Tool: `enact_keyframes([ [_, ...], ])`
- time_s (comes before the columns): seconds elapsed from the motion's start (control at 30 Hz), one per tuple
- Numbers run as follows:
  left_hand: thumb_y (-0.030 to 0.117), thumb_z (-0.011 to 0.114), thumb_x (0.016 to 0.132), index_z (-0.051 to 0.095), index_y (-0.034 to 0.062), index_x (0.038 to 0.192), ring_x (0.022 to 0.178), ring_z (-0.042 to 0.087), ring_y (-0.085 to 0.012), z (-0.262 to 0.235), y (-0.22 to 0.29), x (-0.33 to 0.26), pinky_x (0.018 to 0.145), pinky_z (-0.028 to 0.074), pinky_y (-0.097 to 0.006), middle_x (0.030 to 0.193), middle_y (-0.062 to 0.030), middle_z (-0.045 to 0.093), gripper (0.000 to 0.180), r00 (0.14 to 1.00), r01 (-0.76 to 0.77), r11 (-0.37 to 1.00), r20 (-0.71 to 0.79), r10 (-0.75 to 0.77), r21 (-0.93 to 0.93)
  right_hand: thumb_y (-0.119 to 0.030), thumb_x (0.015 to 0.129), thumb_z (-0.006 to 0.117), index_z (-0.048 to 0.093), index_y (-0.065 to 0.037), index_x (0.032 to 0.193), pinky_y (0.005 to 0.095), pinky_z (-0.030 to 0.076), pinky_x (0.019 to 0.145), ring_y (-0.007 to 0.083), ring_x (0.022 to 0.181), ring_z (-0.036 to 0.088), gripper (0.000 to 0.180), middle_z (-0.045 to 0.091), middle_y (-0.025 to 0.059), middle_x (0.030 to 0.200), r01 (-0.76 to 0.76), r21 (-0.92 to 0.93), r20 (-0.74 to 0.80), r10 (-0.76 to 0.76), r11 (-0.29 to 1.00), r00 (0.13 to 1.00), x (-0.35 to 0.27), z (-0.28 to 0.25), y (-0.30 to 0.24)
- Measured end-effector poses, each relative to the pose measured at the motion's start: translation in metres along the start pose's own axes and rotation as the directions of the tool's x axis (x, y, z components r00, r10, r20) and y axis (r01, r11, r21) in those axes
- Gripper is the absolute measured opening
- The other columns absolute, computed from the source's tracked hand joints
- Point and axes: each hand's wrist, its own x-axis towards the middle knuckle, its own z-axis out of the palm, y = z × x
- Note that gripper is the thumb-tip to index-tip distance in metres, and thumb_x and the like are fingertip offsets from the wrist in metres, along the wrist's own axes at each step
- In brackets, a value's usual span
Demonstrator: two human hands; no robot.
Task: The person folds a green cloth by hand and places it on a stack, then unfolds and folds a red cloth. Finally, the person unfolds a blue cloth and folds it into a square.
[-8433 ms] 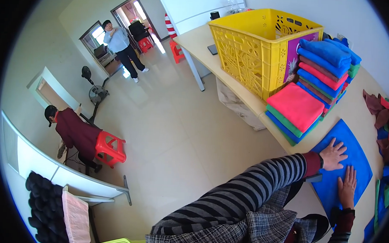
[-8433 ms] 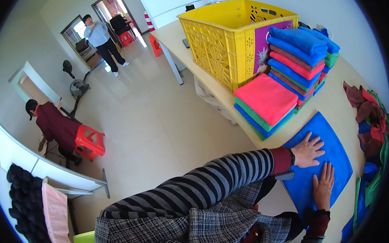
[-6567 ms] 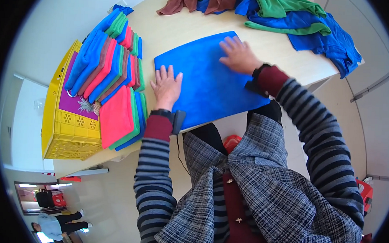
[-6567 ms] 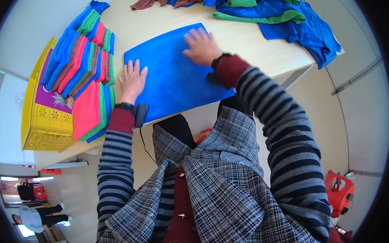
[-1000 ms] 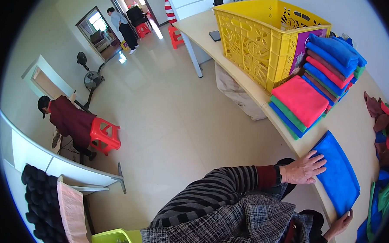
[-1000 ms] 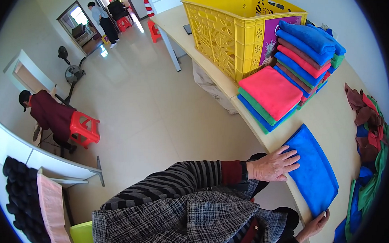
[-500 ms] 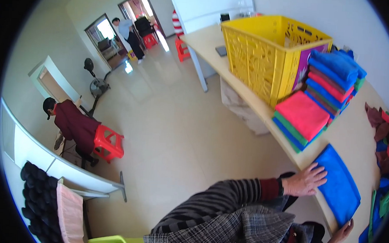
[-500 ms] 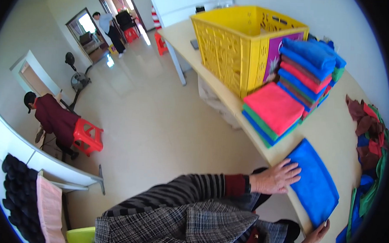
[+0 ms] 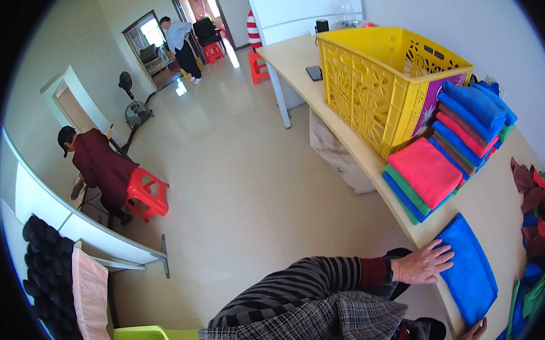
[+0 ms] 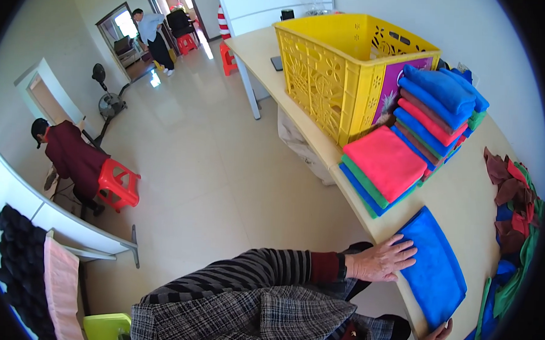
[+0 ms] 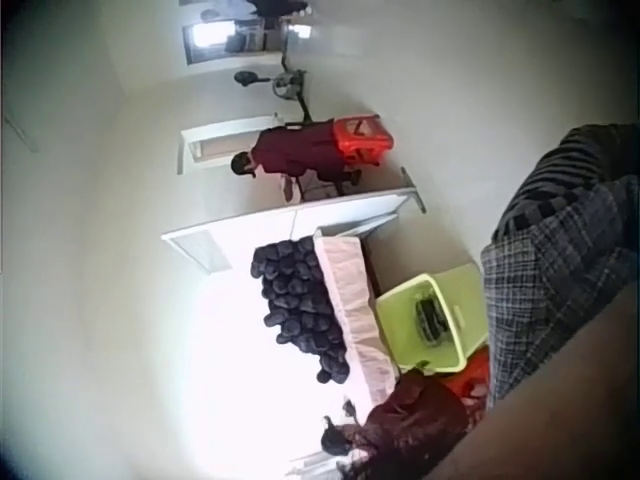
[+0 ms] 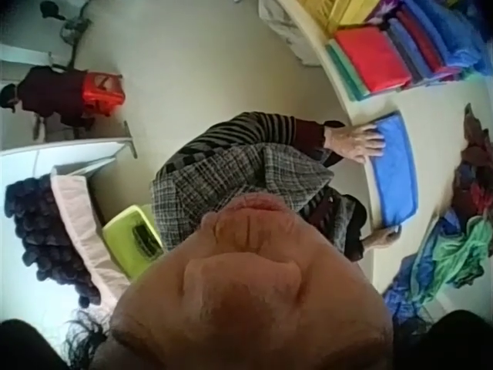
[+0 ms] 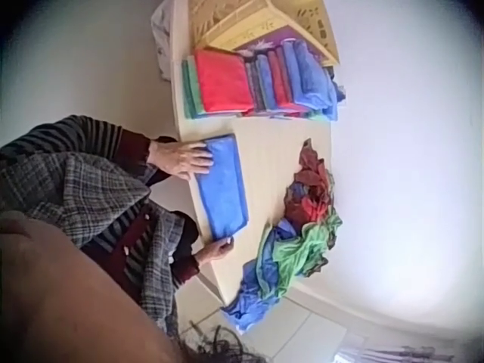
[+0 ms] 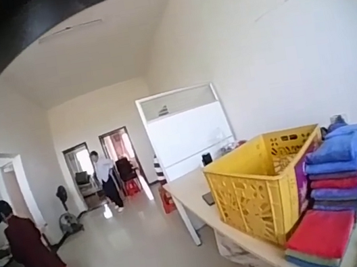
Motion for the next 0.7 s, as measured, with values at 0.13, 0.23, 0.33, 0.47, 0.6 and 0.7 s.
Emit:
enact_keyframes([
  [0.13,0.036,0.075,0.081,0.053,0.0043,0.138,0.143,0.037,-0.0352,0.0,0.0,-0.003,0.122,0.018,-0.055,0.149,-0.0178,0.045,0.068,1.0,0.02,1.0,-0.011,-0.02,-0.006,-0.043,0.102,0.057,0.07,-0.003,0.121,0.0429,0.05,0.081,0.032,0.088,0.062,0.046,0.069,0.0192,0.104,0.074,0.016,0.015,-0.074,0.997,0.997,0.0,0.002,-0.009],
  [0.23,0.036,0.075,0.081,0.053,0.0042,0.137,0.143,0.037,-0.0352,0.001,0.001,0.0,0.122,0.019,-0.055,0.149,-0.018,0.045,0.068,1.0,0.01,1.0,-0.011,-0.01,-0.011,-0.041,0.101,0.058,0.07,-0.002,0.12,0.0427,0.05,0.083,0.0319,0.088,0.061,0.045,0.069,0.0194,0.103,0.069,0.071,0.004,-0.07,0.995,0.998,-0.003,0.0,-0.009],
  [0.33,0.036,0.076,0.081,0.053,0.0042,0.137,0.142,0.038,-0.0352,-0.002,0.0,-0.002,0.122,0.019,-0.055,0.149,-0.0181,0.046,0.068,1.0,0.019,1.0,-0.009,-0.019,0.002,-0.04,0.101,0.059,0.07,-0.001,0.119,0.043,0.05,0.084,0.0321,0.089,0.061,0.044,0.069,0.0194,0.103,0.049,0.146,0.014,-0.052,0.988,0.999,-0.003,0.004,-0.01],
  [0.47,0.036,0.076,0.08,0.054,0.0043,0.136,0.142,0.038,-0.0351,0.001,0.0,-0.001,0.122,0.019,-0.056,0.149,-0.0183,0.046,0.068,1.0,0.02,1.0,-0.011,-0.02,-0.005,-0.039,0.1,0.061,0.07,0.0,0.118,0.0441,0.05,0.086,0.0327,0.09,0.061,0.044,0.069,0.0193,0.105,0.01,0.225,0.018,-0.014,0.974,1.0,-0.003,0.003,-0.004],
  [0.6,0.037,0.076,0.081,0.053,0.0043,0.137,0.142,0.038,-0.0353,0.002,0.0,-0.005,0.122,0.019,-0.056,0.149,-0.0182,0.045,0.069,0.999,0.021,0.999,-0.026,-0.02,0.026,-0.038,0.1,0.062,0.069,0.001,0.117,0.0446,0.049,0.087,0.033,0.09,0.061,0.043,0.069,0.0195,0.107,0.029,0.23,0.031,-0.037,0.973,0.999,-0.004,0.004,-0.006],
  [0.7,0.039,0.075,0.082,0.053,0.0044,0.137,0.142,0.038,-0.0356,0.002,-0.001,-0.003,0.122,0.019,-0.056,0.149,-0.0182,0.045,0.069,1.0,0.002,1.0,-0.014,-0.001,0.028,-0.037,0.1,0.063,0.069,0.001,0.117,0.0444,0.049,0.088,0.033,0.091,0.061,0.042,0.069,0.0195,0.108,0.022,0.213,0.012,-0.025,0.977,1.0,-0.009,-0.001,-0.016],
])
